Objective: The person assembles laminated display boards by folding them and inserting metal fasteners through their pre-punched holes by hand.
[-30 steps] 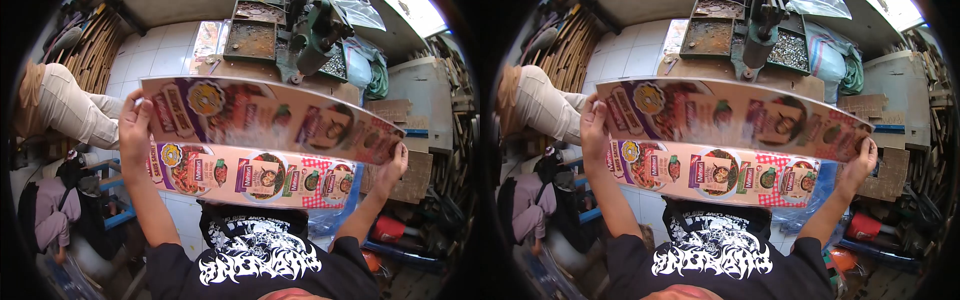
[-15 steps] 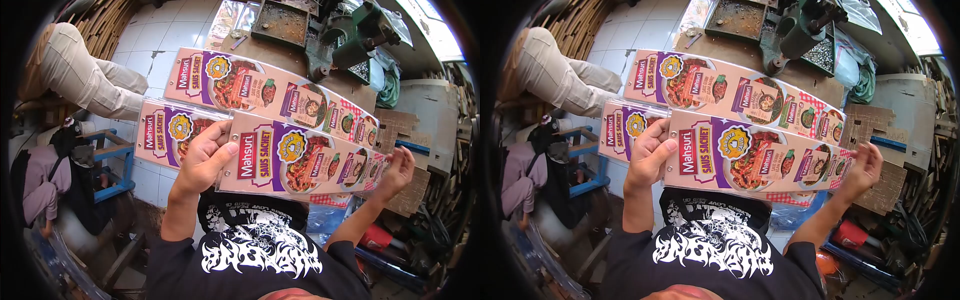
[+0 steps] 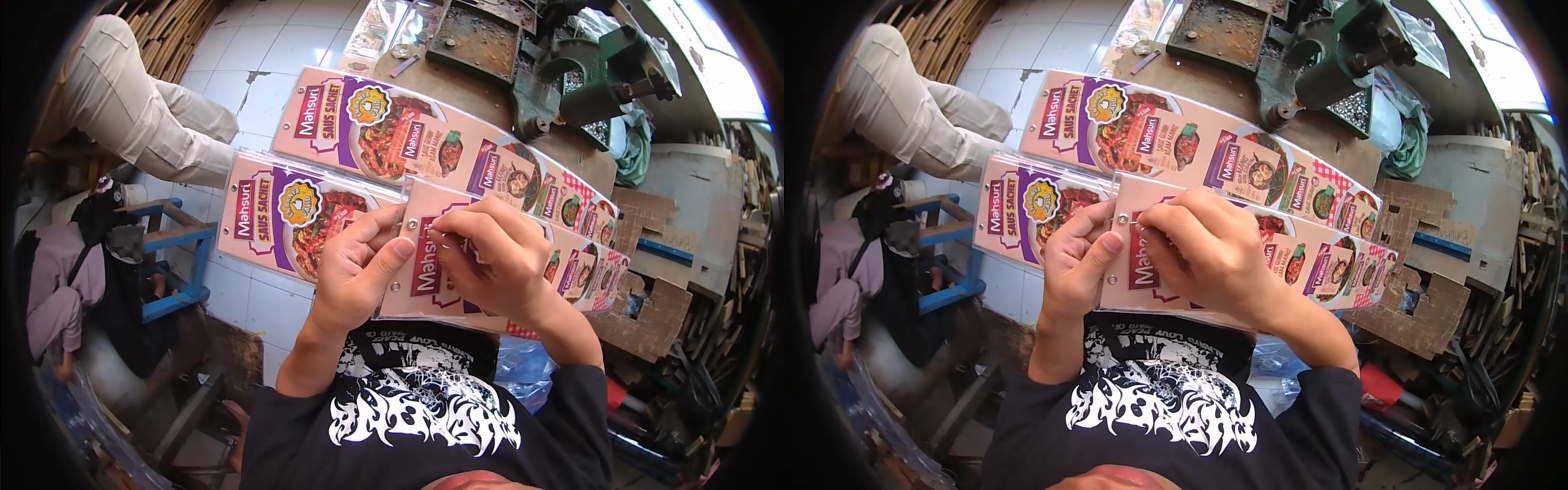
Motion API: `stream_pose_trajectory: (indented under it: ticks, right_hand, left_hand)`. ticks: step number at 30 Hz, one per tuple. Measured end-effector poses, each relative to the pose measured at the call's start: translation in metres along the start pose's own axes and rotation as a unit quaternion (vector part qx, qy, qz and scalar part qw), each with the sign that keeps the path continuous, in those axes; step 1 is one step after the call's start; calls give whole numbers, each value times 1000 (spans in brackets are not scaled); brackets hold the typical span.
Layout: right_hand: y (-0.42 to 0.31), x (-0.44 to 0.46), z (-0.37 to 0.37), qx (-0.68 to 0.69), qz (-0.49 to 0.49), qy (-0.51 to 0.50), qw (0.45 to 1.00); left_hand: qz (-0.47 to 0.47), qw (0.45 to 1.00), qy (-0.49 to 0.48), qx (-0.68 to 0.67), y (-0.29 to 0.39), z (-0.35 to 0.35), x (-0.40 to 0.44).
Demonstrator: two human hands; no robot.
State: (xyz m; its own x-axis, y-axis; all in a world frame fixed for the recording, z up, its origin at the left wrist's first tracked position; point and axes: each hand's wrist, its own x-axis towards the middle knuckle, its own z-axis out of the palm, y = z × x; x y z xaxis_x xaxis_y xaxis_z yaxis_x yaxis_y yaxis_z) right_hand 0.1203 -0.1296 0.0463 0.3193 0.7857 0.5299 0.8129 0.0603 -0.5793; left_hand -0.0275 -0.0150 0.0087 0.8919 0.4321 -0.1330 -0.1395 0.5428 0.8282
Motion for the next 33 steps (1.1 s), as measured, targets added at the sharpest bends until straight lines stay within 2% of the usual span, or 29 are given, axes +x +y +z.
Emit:
stream_pose_trajectory:
  ticks: [3, 5, 14, 22, 29, 33]
  right_hand:
    - [3, 1, 4, -13, -29, 8, 999]
    - [3, 2, 4, -18, -34, 5, 999]
    - [2, 3, 1, -36, -51, 8, 998]
    - [4, 1, 3, -47, -81, 3, 996]
    - [1, -1, 2, -41, -69, -5, 997]
    - [1, -2, 1, -74, -106, -8, 992]
  left_hand:
    - [-16, 1000, -7, 6, 2, 1, -1]
    - [9, 999, -21, 48, 3, 2, -1]
    - [-2, 998, -43, 52, 11, 6, -1]
    - [8, 997, -35, 69, 13, 8, -5]
    - [15, 997, -31, 67, 11, 9, -6]
    - [10, 996, -18, 86, 14, 12, -8]
